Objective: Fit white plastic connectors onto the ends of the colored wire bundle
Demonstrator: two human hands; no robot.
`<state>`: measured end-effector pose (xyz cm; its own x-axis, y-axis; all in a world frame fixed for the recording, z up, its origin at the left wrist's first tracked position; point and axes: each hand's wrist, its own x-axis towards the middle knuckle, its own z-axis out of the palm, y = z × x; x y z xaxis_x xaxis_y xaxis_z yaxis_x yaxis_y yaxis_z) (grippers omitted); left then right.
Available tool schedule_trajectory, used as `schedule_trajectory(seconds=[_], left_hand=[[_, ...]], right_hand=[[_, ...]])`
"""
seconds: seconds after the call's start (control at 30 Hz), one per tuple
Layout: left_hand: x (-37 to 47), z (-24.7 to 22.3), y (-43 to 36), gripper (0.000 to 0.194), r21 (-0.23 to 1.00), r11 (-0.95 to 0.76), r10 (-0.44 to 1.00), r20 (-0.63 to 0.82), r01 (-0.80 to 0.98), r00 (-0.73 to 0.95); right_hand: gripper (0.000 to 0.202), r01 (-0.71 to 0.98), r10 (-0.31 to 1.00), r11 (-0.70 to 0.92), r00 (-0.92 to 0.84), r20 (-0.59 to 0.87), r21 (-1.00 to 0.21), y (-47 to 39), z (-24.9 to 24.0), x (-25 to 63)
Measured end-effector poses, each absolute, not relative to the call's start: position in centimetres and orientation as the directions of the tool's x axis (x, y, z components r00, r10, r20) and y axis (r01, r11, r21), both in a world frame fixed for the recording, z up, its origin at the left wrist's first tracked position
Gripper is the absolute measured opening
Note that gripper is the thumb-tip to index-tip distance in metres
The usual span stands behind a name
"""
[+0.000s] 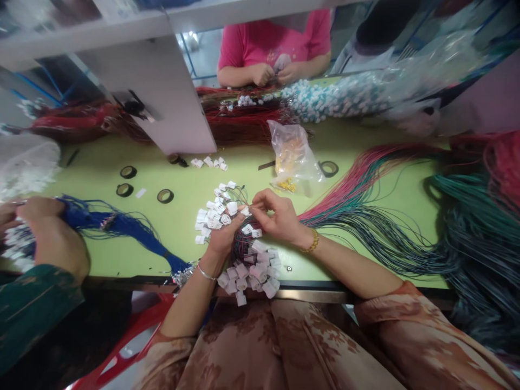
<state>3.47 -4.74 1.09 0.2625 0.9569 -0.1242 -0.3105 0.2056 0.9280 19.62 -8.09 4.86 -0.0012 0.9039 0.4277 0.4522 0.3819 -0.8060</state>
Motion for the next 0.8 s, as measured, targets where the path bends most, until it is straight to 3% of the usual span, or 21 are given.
schedule_trajectory(seconds=[0.1,0.3,0.47,0.6,0.7,0.8], left_hand=[[3.4,1.2,-4.6,0.034,0.93,0.218,0.958,-0.146,-0.297,0.247],[3.3,1.5,-4.3,0.028,0.969,0.172,0.97,-0.135,-0.18,0.201],[3.5,1.2,-4.1,0.028,0.967,0.152,0.982,-0.124,-0.205,0.142],[3.3,0.6,-3.9,0.027,0.978,0.101,0.989,-0.078,-0.183,0.127],[3.2,0.7,-3.9,0.026,0.993,0.062,0.986,-0.047,-0.095,0.161],[3.3,1.3,-4.4,0.029,0.999,-0.053,0.987,0.053,-0.005,0.15]], right_hand=[[0.008,0.564,0.879,0.43,-0.083,0.47,-0.705,-8.0,4.8,19.6],[0.008,0.576,0.917,0.359,-0.069,0.393,-0.735,-7.6,4.8,19.5],[0.031,0.639,0.854,0.465,-0.139,0.502,-0.613,-8.6,4.2,18.0],[0.04,0.636,0.819,0.504,-0.14,0.556,-0.584,-9.4,3.0,16.8],[0.031,0.613,0.877,0.436,-0.124,0.465,-0.659,-8.7,2.5,18.5],[0.019,0.702,0.949,0.246,-0.036,0.312,-0.668,-6.8,2.2,22.2]])
